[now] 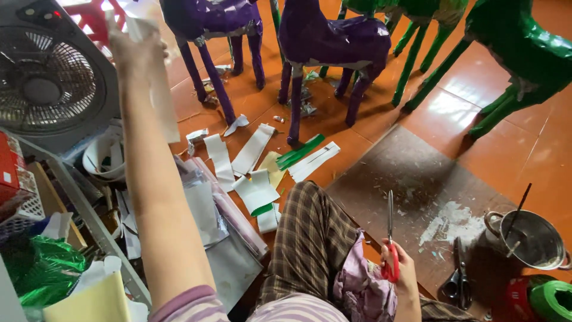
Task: Cutting and preparing colored strips of material using scissors for a craft project.
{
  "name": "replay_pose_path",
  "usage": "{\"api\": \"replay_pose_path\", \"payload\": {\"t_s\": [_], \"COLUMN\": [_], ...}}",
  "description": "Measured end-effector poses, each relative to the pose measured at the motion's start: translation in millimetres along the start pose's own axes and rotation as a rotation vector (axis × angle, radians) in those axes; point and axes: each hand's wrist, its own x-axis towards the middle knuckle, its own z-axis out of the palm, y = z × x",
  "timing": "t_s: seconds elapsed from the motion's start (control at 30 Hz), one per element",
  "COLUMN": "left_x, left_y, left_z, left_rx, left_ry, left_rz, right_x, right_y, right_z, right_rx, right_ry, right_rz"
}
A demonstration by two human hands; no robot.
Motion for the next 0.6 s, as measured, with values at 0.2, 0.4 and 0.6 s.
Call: {"api": "replay_pose_path", "payload": {"t_s": [0.2, 0.4, 0.6], "left_x": [-143, -265, -346], "left_y": [150, 167, 28], "left_z": [40, 81, 138], "left_rx": [-0.162, 0.138, 0.013], "left_ry": [-0.191, -0.787, -1.192], "left_rz": [0.079, -0.314, -0.467], "right_x": [-9, -7, -17], "right_y": [-2, 6, 4], "right_z": [3, 13, 44], "right_rx": [0.016, 0.012, -0.099], "right_ry": [-0.023, -0.086, -0.241], "right_rz": [0.0, 0.034, -0.013]}}
